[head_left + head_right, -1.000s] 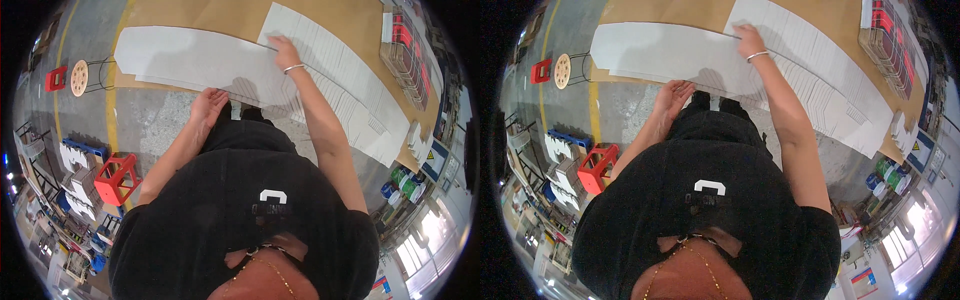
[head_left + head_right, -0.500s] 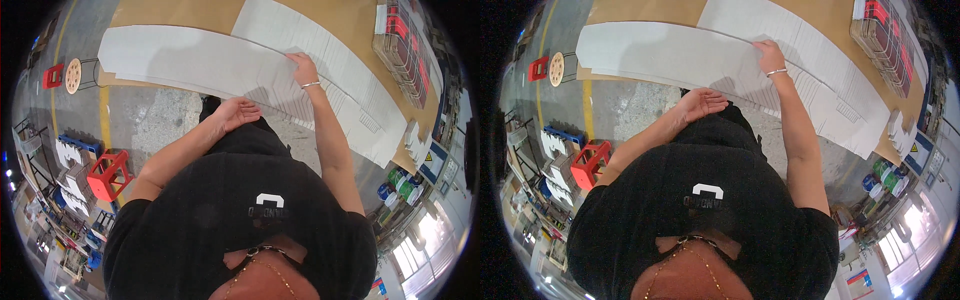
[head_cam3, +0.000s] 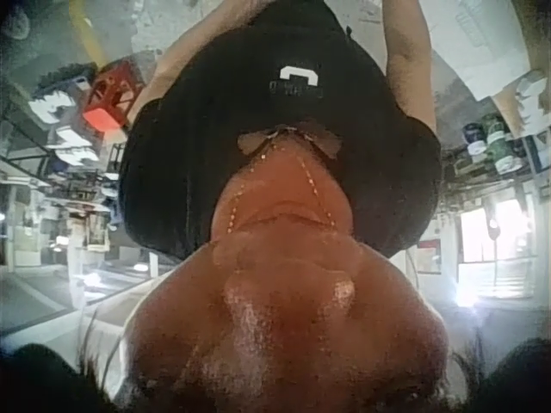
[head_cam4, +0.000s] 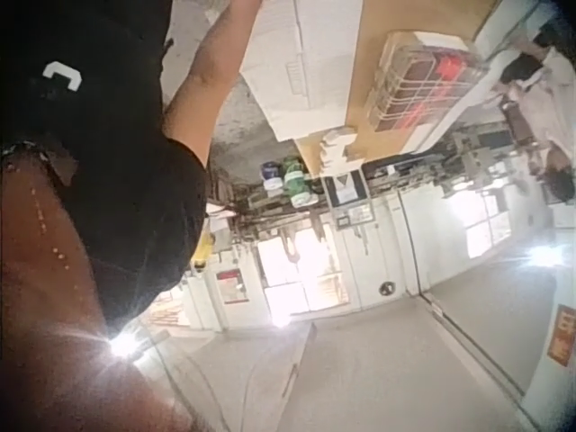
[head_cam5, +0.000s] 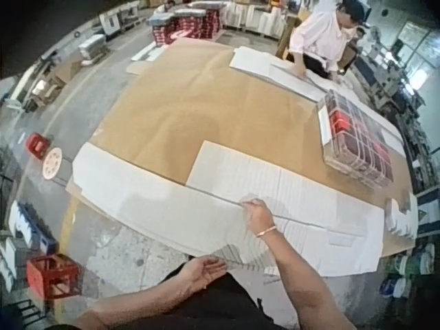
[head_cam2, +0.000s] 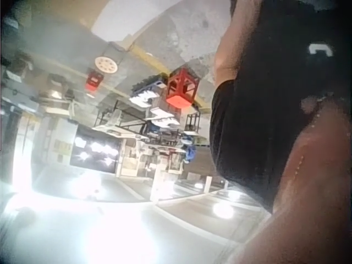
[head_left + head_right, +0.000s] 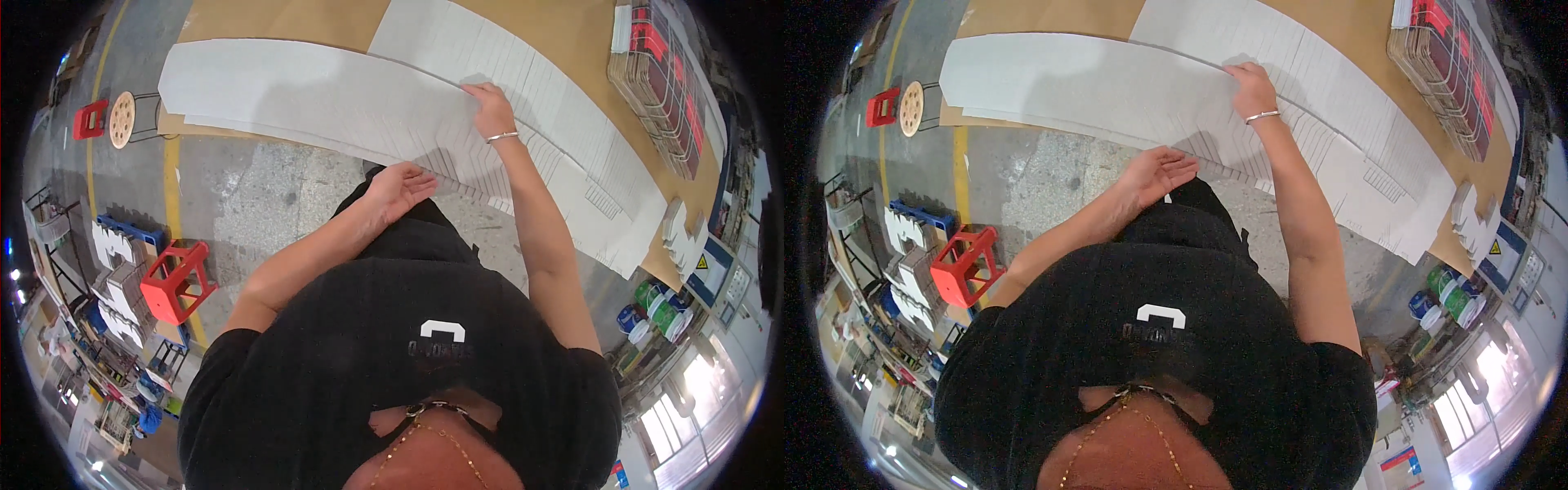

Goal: Fold and stack white cardboard cutouts at a workbench in a factory setting.

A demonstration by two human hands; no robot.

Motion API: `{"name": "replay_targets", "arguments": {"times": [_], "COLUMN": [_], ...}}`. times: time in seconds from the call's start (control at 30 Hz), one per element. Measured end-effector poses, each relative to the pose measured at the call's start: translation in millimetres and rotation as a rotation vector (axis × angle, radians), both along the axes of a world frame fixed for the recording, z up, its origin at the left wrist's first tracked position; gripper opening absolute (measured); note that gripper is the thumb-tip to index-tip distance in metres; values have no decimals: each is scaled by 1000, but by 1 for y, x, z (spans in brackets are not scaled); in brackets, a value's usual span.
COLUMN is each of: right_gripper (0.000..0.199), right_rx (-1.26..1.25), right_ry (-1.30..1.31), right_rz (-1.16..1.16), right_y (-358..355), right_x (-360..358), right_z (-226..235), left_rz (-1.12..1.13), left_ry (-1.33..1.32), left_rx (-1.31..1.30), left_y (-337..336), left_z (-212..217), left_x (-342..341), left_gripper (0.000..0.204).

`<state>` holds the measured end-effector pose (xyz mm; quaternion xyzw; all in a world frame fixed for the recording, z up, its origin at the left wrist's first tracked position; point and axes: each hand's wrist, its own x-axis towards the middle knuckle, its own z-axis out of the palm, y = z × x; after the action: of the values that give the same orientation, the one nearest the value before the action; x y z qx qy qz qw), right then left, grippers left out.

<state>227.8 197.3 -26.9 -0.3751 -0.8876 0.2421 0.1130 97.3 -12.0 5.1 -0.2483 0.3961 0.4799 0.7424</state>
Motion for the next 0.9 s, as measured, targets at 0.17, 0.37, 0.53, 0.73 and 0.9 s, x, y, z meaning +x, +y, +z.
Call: {"name": "replay_targets", "arguments": {"times": [0.17,0.37,0.53,0.73,0.9], "right_gripper": [50,38,39,50,54], "right_rx": [-44,51,92,324,266], "right_ry": [-31,-20,-137,-18,-94], "right_rz": [-22,-79,-91,-32,33], "right_y": [-7,7,2,-48,-70], "right_x": [-3,46,99,139,166], "right_z": [11,21,32,43,14], "left_rz": [60,-414,-661,-536,-498], "left_ry": [-40,215,1085,1695,1492], "left_rx": [-92,195,604,367,142], "left_y": [10,-7,12,45,62], "left_z": [-9,29,9,-15,-12], "left_x": [8,10,31,54,63], "left_gripper": [27,35,35,28,27]}}
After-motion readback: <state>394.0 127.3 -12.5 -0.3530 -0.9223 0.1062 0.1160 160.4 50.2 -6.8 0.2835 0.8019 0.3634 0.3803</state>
